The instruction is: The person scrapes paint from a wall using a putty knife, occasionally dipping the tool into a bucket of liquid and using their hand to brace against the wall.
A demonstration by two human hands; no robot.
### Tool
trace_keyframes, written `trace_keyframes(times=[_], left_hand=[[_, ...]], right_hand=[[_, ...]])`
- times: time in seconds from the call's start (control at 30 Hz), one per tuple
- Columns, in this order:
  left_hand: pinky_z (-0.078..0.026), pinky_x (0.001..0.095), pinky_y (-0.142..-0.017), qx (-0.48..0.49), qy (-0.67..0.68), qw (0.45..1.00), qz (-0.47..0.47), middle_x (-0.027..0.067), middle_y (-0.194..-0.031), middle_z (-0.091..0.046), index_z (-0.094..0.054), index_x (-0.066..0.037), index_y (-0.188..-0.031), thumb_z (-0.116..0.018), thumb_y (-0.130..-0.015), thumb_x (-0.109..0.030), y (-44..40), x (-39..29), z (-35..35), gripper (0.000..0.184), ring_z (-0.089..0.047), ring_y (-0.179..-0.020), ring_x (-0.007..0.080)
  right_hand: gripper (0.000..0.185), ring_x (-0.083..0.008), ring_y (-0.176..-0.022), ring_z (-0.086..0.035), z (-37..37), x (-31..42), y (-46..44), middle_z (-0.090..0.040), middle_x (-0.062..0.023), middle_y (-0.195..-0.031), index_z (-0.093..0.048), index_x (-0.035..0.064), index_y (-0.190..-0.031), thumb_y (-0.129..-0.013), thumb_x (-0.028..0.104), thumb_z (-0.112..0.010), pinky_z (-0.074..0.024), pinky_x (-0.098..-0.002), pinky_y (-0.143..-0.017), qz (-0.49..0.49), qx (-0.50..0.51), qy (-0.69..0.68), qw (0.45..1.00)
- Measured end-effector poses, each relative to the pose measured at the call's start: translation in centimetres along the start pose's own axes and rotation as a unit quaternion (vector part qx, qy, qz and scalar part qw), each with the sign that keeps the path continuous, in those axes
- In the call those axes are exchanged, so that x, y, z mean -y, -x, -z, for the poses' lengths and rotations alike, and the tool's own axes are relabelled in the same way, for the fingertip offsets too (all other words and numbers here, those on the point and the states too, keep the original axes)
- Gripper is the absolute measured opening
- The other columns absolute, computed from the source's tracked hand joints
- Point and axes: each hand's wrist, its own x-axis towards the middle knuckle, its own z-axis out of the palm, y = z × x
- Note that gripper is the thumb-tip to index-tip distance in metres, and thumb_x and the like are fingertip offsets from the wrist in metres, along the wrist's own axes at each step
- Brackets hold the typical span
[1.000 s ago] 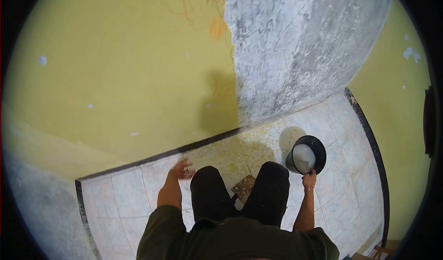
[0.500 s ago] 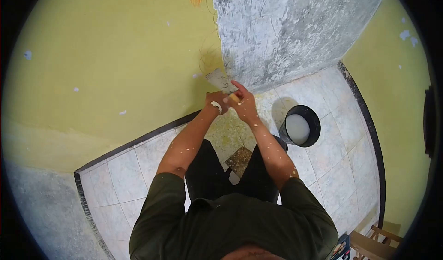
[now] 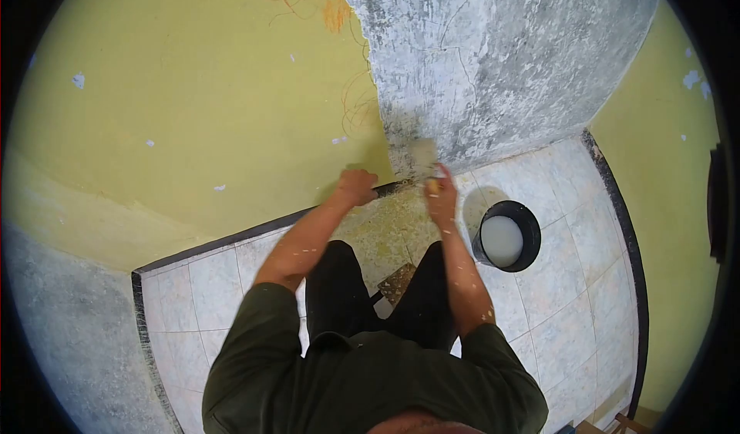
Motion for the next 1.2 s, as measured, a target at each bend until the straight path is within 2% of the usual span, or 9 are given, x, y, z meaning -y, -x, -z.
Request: trace_keyframes(times=[0.13, 0.3, 0.43, 0.57, 0.6, 0.87, 0.9, 0.97, 1.2], left_hand=[[-0.039, 0.0551, -0.099, -0.370, -0.042, 0.924, -0.080, 0.0164, -0.139, -0.053, -0.066, -0.019, -0.122, -0.072, -0.082, -0.041, 1.5, 6.5, 4.9, 0.046, -0.047, -0.132, 0.0346], [-0.026, 0.0545, -0.105, -0.615, -0.176, 0.768, 0.013, 0.0193, -0.147, -0.043, -0.064, -0.020, -0.126, -0.075, -0.076, -0.050, 4.6, 10.5, 21.7, 0.059, -0.038, -0.138, 0.0389], [-0.021, 0.0610, -0.106, -0.709, -0.156, 0.685, 0.063, 0.0207, -0.156, -0.031, -0.058, -0.022, -0.134, -0.069, -0.076, -0.065, 3.3, 12.3, 30.5, 0.073, -0.027, -0.145, 0.0378], [-0.011, 0.0735, -0.107, -0.737, -0.160, 0.643, 0.135, 0.0228, -0.163, -0.016, -0.038, -0.024, -0.152, -0.063, -0.076, -0.077, 0.9, 11.3, 31.6, 0.097, -0.012, -0.151, 0.0416], [-0.003, 0.0779, -0.107, -0.736, -0.142, 0.651, 0.120, 0.0226, -0.164, -0.009, -0.027, -0.024, -0.158, -0.060, -0.077, -0.079, 0.7, 11.3, 31.6, 0.103, -0.008, -0.152, 0.0426], [-0.001, 0.0727, -0.111, -0.745, -0.130, 0.641, 0.132, 0.0232, -0.165, -0.012, -0.032, -0.021, -0.156, -0.058, -0.079, -0.076, 1.1, 10.9, 31.2, 0.098, -0.010, -0.152, 0.0420], [-0.001, 0.0716, -0.112, -0.744, -0.126, 0.644, 0.126, 0.0233, -0.165, -0.013, -0.033, -0.022, -0.156, -0.058, -0.079, -0.076, 1.2, 10.9, 31.5, 0.097, -0.012, -0.152, 0.0420], [-0.001, 0.0712, -0.112, -0.751, -0.122, 0.636, 0.129, 0.0233, -0.164, -0.014, -0.033, -0.022, -0.156, -0.057, -0.080, -0.075, 1.3, 10.8, 31.7, 0.096, -0.013, -0.152, 0.0416], [0.000, 0.0688, -0.115, -0.739, -0.105, 0.652, 0.133, 0.0226, -0.164, -0.016, -0.035, -0.024, -0.155, -0.056, -0.081, -0.073, 1.4, 10.7, 31.5, 0.091, -0.014, -0.153, 0.0376]], right_hand=[[0.047, -0.0324, -0.089, -0.072, 14.0, -9.0, 3.4, -0.073, -0.0218, -0.101, -0.062, 0.0051, -0.131, -0.087, 0.019, -0.070, -0.0541, -0.0413, -0.077, -0.112, -0.153, 0.210, 0.959], [0.048, -0.0444, -0.092, -0.070, 25.7, -14.4, 10.6, -0.070, -0.0292, -0.098, -0.069, -0.0010, -0.116, -0.082, 0.032, -0.072, -0.0555, -0.0497, -0.083, -0.227, -0.019, 0.473, 0.851], [0.047, -0.0441, -0.097, -0.069, 26.8, -16.2, 7.3, -0.070, -0.0282, -0.103, -0.069, -0.0029, -0.111, -0.084, 0.035, -0.070, -0.0557, -0.0482, -0.087, -0.291, 0.065, 0.512, 0.806], [0.037, -0.0417, -0.110, -0.065, 23.6, -33.5, 7.4, -0.067, -0.0291, -0.114, -0.070, -0.0010, -0.108, -0.092, 0.031, -0.059, -0.0516, -0.0513, -0.095, -0.273, 0.046, 0.455, 0.847], [0.037, -0.0384, -0.113, -0.065, 23.7, -42.3, 7.1, -0.067, -0.0256, -0.120, -0.070, 0.0011, -0.113, -0.092, 0.029, -0.058, -0.0514, -0.0507, -0.097, -0.291, 0.188, 0.485, 0.803], [0.033, -0.0363, -0.108, -0.068, 26.0, -28.0, 6.7, -0.071, -0.0176, -0.116, -0.076, 0.0099, -0.106, -0.088, 0.032, -0.059, -0.0558, -0.0451, -0.091, -0.230, 0.249, 0.586, 0.736], [0.034, -0.0376, -0.112, -0.066, 27.3, -27.4, 8.0, -0.069, -0.0245, -0.115, -0.075, 0.0039, -0.109, -0.088, 0.025, -0.058, -0.0525, -0.0465, -0.096, -0.133, 0.215, 0.556, 0.792], [0.035, -0.0412, -0.107, -0.067, 26.5, -16.3, 8.0, -0.070, -0.0266, -0.108, -0.074, 0.0026, -0.111, -0.086, 0.024, -0.061, -0.0533, -0.0470, -0.094, -0.280, 0.086, 0.507, 0.810], [0.037, -0.0438, -0.102, -0.067, 24.6, -0.3, 6.2, -0.068, -0.0303, -0.104, -0.072, 0.0049, -0.114, -0.091, 0.030, -0.058, -0.0526, -0.0511, -0.086, -0.185, -0.099, 0.387, 0.898]])
